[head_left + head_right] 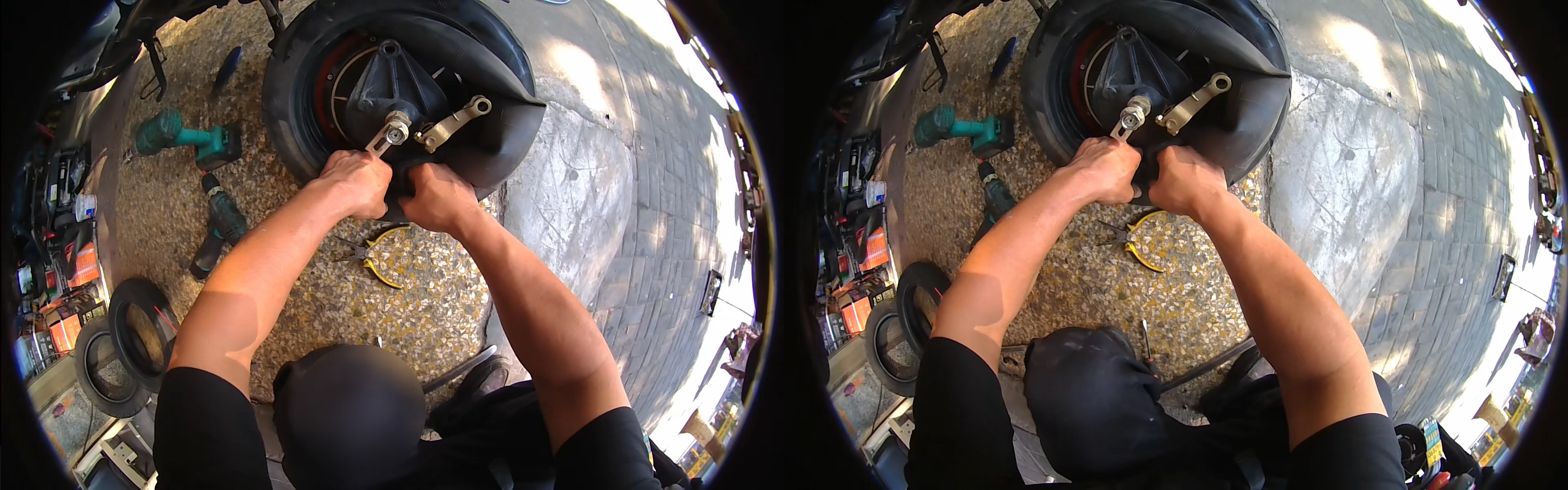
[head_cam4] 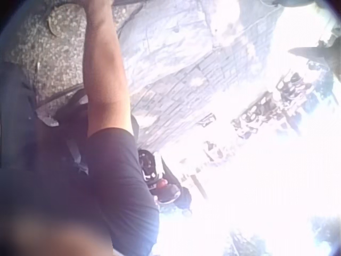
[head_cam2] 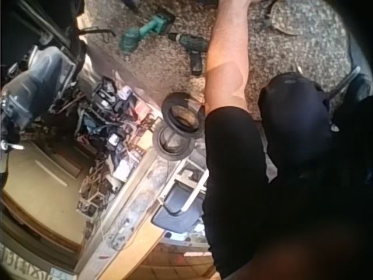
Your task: The person installs a motorcycle tire onto a rim. They place the tire on the rim, insert the inner tube, and work the tire bead onto the rim by hand, using a spray lubricant to ease installation.
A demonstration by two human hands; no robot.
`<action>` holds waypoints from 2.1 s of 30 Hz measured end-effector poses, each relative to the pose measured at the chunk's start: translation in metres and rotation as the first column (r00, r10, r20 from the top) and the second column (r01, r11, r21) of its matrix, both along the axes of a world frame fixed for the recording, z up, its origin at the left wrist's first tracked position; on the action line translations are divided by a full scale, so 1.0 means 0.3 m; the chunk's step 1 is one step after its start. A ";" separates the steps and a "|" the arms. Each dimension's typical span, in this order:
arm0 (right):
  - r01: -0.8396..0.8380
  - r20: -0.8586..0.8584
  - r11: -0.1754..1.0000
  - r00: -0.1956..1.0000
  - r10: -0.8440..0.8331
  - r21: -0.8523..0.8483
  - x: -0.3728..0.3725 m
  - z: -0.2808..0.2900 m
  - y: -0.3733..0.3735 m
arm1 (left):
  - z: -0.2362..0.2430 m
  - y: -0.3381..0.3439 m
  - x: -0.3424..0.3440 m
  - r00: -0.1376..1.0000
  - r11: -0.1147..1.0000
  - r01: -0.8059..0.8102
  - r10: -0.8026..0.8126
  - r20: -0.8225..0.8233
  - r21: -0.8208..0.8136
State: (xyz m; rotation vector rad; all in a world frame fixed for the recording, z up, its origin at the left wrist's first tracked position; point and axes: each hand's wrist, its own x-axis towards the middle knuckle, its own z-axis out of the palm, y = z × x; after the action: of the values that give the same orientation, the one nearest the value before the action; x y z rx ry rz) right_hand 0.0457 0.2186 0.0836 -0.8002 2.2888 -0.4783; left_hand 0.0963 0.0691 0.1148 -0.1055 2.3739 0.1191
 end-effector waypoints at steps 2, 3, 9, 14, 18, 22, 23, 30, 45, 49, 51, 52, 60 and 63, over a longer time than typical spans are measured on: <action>0.000 -0.018 1.000 1.000 0.000 -0.019 0.000 -0.009 0.009 | -0.008 -0.001 0.004 0.999 1.000 0.002 -0.002 -0.032 0.005; -0.002 -0.022 1.000 1.000 0.002 -0.027 0.007 -0.007 0.009 | -0.011 -0.001 0.009 0.999 1.000 0.002 -0.002 -0.046 0.008; -0.005 0.005 1.000 1.000 0.005 0.003 0.003 0.010 0.017 | -0.097 -0.012 0.151 0.876 0.996 0.015 0.030 -0.481 0.089; -0.065 -0.300 0.997 0.953 0.052 -0.035 0.089 0.001 0.053 | -0.128 -0.072 0.283 0.186 0.724 -0.549 0.594 -0.783 0.419; -0.289 -0.026 0.956 0.957 0.291 0.055 0.107 0.180 -0.052 | -0.180 -0.130 0.201 -0.247 -0.102 -0.558 0.968 -0.048 0.823; -0.201 -0.287 0.905 0.953 0.093 -0.375 0.112 0.097 -0.105 | -0.189 -0.106 0.142 -0.245 0.076 -0.609 0.928 -0.279 0.789; -0.158 -0.236 0.918 0.969 0.073 -0.364 0.102 0.082 -0.123 | -0.172 -0.086 0.137 -0.224 0.128 -0.642 0.911 -0.345 0.756; -0.081 -0.235 0.956 0.972 0.013 -0.283 0.141 0.034 -0.167 | -0.183 -0.088 0.133 -0.123 0.264 -0.739 0.851 -0.510 0.620; -0.469 0.077 0.881 0.883 0.464 0.070 0.025 0.031 -0.249 | -0.172 -0.101 0.154 -0.214 0.124 -0.628 0.922 -0.324 0.768; -0.430 0.104 0.899 0.901 0.422 0.084 0.022 0.024 -0.252 | -0.193 -0.117 0.151 -0.182 0.183 -0.690 0.892 -0.414 0.700; -0.393 0.016 0.920 0.920 0.393 0.012 0.060 0.014 -0.208 | -0.189 -0.133 0.159 -0.170 0.164 -0.618 0.927 -0.334 0.769; -0.336 -0.042 0.937 0.942 0.334 -0.099 0.086 0.015 -0.177 | -0.182 -0.135 0.155 -0.169 0.166 -0.615 0.927 -0.335 0.771; -0.357 -0.045 0.933 0.934 0.355 -0.043 0.022 0.039 -0.176 | -0.174 -0.129 0.156 -0.151 0.226 -0.575 0.915 -0.373 0.786; -0.487 0.082 0.864 0.873 0.481 0.127 0.022 0.058 -0.221 | -0.145 -0.121 0.146 -0.148 0.221 -0.587 0.916 -0.372 0.779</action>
State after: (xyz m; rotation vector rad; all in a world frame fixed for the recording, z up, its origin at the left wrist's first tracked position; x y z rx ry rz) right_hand 0.0523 0.1524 0.1010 -1.2268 1.9490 -0.0966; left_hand 0.1402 0.0327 0.0712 -1.8068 2.6477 1.5945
